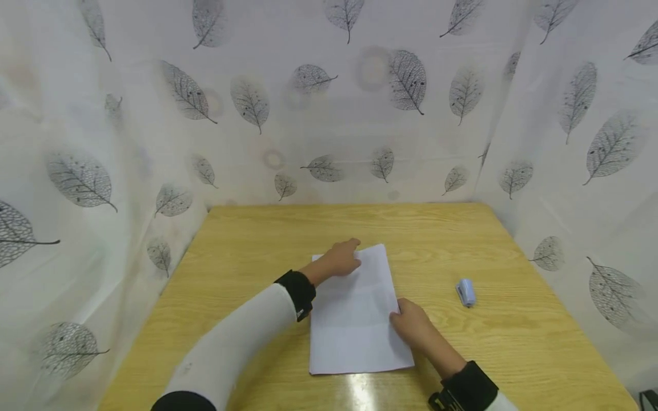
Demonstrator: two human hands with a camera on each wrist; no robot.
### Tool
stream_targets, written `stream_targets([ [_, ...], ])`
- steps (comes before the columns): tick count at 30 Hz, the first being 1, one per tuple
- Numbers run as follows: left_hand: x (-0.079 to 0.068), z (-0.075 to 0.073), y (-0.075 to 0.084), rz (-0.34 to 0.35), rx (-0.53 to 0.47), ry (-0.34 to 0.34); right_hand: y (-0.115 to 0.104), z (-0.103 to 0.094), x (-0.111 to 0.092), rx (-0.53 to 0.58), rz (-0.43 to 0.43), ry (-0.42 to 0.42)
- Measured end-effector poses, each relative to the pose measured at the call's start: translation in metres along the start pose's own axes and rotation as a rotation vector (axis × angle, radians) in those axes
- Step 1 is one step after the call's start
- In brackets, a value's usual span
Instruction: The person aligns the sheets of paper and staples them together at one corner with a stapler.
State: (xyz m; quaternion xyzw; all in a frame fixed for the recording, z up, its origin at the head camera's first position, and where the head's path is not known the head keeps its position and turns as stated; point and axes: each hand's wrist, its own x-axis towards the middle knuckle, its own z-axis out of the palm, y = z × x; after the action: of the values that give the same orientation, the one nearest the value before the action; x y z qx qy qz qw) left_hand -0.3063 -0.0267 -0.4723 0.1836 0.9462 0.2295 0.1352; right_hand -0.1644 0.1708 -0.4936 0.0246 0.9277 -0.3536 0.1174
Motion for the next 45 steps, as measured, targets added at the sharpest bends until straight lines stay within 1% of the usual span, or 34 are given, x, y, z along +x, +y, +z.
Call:
stream_targets([
  [3,0.015,0.006,-0.002,-0.001,0.045,-0.024,0.0,0.001,-0.001,0.01,0.011,-0.004],
  [7,0.025,0.014,-0.001,-0.039,0.126,-0.032,0.001,0.001,-0.002,0.019,0.017,-0.004],
  [12,0.027,0.018,0.006,-0.069,0.22,-0.021,0.002,-0.001,-0.004,0.016,0.003,0.015],
  [17,0.026,0.019,0.01,-0.085,0.277,-0.02,0.001,-0.006,-0.003,0.001,0.007,-0.007],
  [20,0.027,0.02,0.011,-0.089,0.308,-0.031,-0.001,-0.01,-0.002,-0.038,0.012,-0.03],
  [24,0.026,0.022,0.011,-0.088,0.337,-0.048,0.0,-0.018,0.0,-0.148,-0.002,-0.038],
  [27,0.026,0.022,0.011,-0.087,0.347,-0.05,0.002,-0.028,0.002,-0.23,-0.017,-0.026],
  [29,0.026,0.022,0.01,-0.089,0.354,-0.049,0.004,-0.037,0.004,-0.271,-0.046,0.002],
  [30,0.026,0.022,0.01,-0.089,0.353,-0.049,0.006,-0.042,0.005,-0.291,-0.07,0.033],
  [32,0.027,0.023,0.009,-0.09,0.352,-0.05,0.012,-0.054,0.009,-0.323,-0.111,0.118],
  [34,0.029,0.024,0.008,-0.09,0.345,-0.054,0.021,-0.068,0.014,-0.368,-0.149,0.234],
  [36,0.031,0.025,0.006,-0.084,0.339,-0.053,0.034,-0.082,0.019,-0.409,-0.129,0.318],
  [37,0.033,0.026,0.005,-0.082,0.34,-0.052,0.041,-0.089,0.021,-0.432,-0.105,0.339],
  [39,0.033,0.026,0.004,-0.071,0.339,-0.048,0.055,-0.101,0.025,-0.46,-0.036,0.327],
  [41,0.033,0.025,0.004,-0.06,0.345,-0.042,0.067,-0.112,0.028,-0.459,0.042,0.254],
  [44,0.031,0.021,0.005,-0.047,0.354,-0.04,0.082,-0.123,0.032,-0.423,0.091,0.14],
  [45,0.031,0.02,0.005,-0.043,0.362,-0.041,0.085,-0.126,0.034,-0.406,0.093,0.12],
])
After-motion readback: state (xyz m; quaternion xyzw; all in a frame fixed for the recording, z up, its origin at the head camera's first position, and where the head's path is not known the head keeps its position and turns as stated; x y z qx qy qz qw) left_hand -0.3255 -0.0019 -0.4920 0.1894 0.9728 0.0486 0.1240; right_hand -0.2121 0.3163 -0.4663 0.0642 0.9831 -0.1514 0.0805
